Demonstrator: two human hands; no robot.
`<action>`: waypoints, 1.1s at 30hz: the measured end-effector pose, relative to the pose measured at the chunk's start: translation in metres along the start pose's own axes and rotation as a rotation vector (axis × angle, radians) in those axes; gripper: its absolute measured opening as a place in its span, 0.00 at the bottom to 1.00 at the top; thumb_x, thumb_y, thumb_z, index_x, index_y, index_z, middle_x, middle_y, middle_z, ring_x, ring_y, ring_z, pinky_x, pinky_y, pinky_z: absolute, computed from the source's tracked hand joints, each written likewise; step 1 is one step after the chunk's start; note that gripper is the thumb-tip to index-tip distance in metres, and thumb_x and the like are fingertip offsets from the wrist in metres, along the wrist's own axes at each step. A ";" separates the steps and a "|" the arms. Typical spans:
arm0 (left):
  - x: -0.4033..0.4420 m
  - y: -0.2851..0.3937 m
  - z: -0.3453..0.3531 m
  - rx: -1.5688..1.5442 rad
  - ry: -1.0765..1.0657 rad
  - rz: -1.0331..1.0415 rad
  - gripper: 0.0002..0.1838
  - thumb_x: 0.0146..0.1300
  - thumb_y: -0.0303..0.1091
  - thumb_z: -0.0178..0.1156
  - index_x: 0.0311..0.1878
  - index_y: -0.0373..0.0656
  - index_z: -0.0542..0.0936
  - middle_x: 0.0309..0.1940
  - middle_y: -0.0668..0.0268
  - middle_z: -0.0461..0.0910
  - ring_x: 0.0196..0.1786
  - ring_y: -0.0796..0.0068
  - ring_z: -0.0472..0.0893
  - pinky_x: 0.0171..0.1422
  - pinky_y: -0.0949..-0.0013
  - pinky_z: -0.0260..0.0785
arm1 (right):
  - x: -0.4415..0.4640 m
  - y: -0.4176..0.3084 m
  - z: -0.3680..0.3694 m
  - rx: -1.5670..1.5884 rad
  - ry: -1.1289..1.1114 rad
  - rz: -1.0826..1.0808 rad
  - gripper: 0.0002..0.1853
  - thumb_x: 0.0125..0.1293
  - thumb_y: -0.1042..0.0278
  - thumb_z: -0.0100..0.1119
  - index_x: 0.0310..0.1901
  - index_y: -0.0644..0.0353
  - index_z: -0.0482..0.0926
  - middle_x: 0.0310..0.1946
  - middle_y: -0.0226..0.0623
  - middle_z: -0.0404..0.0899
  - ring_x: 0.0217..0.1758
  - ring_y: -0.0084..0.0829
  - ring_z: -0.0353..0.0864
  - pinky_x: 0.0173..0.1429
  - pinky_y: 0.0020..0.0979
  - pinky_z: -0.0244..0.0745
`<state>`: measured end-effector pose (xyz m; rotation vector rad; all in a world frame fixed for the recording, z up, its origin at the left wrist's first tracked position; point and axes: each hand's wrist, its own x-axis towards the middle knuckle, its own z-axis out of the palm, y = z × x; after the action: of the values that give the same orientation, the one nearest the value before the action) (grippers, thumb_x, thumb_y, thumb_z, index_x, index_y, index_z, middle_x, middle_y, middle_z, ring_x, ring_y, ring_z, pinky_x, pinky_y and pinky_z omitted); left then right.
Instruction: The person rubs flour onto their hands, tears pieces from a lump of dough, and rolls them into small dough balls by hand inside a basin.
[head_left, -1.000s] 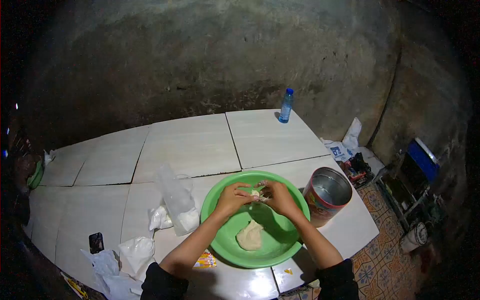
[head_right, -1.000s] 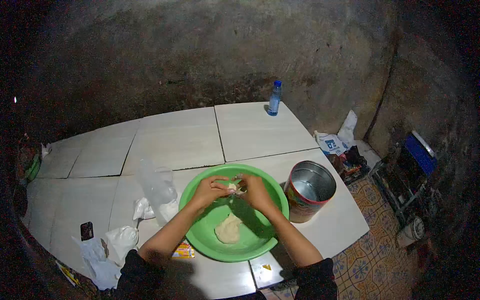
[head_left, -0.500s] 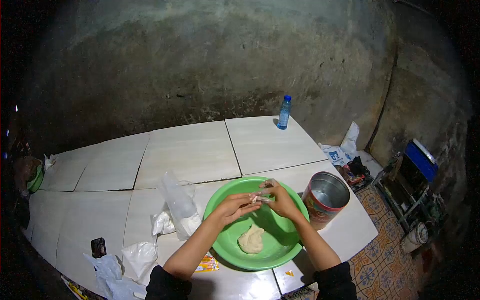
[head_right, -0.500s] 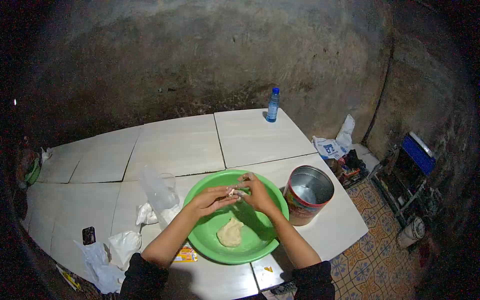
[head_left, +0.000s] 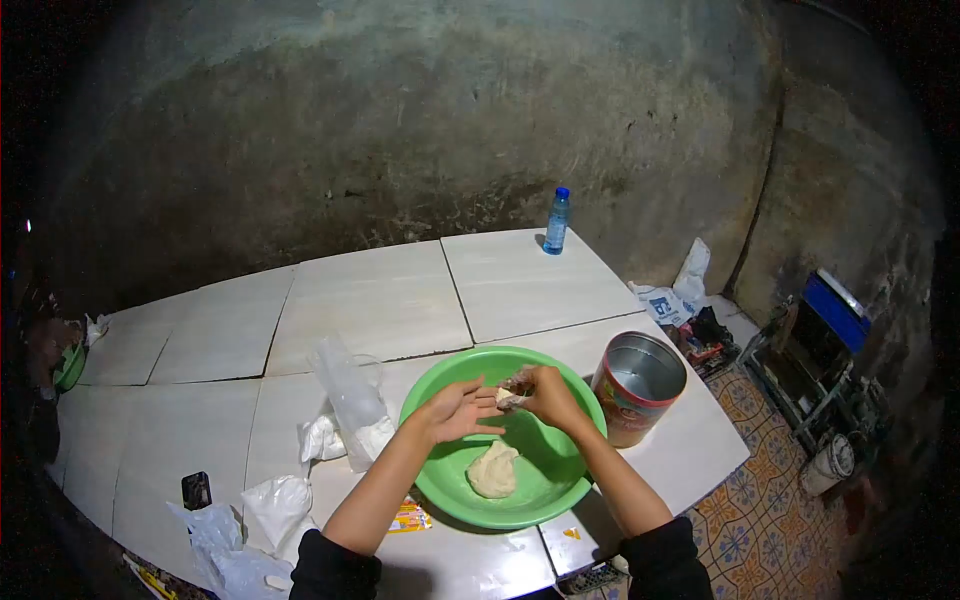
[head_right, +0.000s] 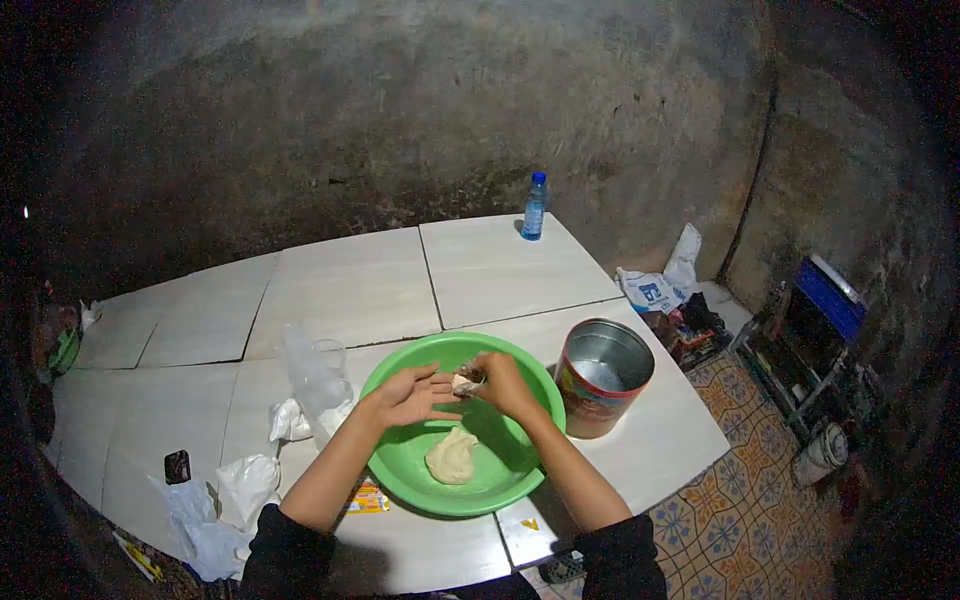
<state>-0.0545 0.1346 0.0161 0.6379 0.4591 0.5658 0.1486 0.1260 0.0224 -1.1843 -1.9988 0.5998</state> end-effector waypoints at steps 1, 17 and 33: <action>-0.003 -0.001 0.005 0.086 0.105 -0.005 0.23 0.75 0.40 0.41 0.62 0.30 0.63 0.59 0.51 0.70 0.63 0.56 0.70 0.69 0.47 0.64 | 0.000 -0.004 -0.002 0.034 -0.016 -0.009 0.12 0.50 0.71 0.71 0.37 0.65 0.84 0.30 0.46 0.83 0.32 0.34 0.83 0.39 0.31 0.76; -0.010 -0.012 0.000 0.266 0.329 0.234 0.15 0.68 0.27 0.53 0.55 0.30 0.71 0.50 0.54 0.76 0.51 0.66 0.79 0.57 0.67 0.77 | 0.000 -0.025 -0.016 0.085 -0.120 -0.182 0.21 0.48 0.64 0.73 0.44 0.64 0.82 0.34 0.44 0.84 0.36 0.35 0.83 0.45 0.33 0.76; -0.017 -0.004 0.027 0.553 0.492 0.086 0.14 0.69 0.40 0.55 0.54 0.46 0.76 0.50 0.70 0.76 0.56 0.77 0.73 0.59 0.63 0.70 | -0.006 -0.017 -0.013 0.008 -0.074 -0.192 0.13 0.51 0.74 0.68 0.40 0.62 0.83 0.32 0.41 0.81 0.34 0.33 0.79 0.40 0.32 0.72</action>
<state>-0.0507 0.1102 0.0361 1.0532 1.0769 0.6844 0.1516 0.1128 0.0404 -0.9630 -2.1404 0.5606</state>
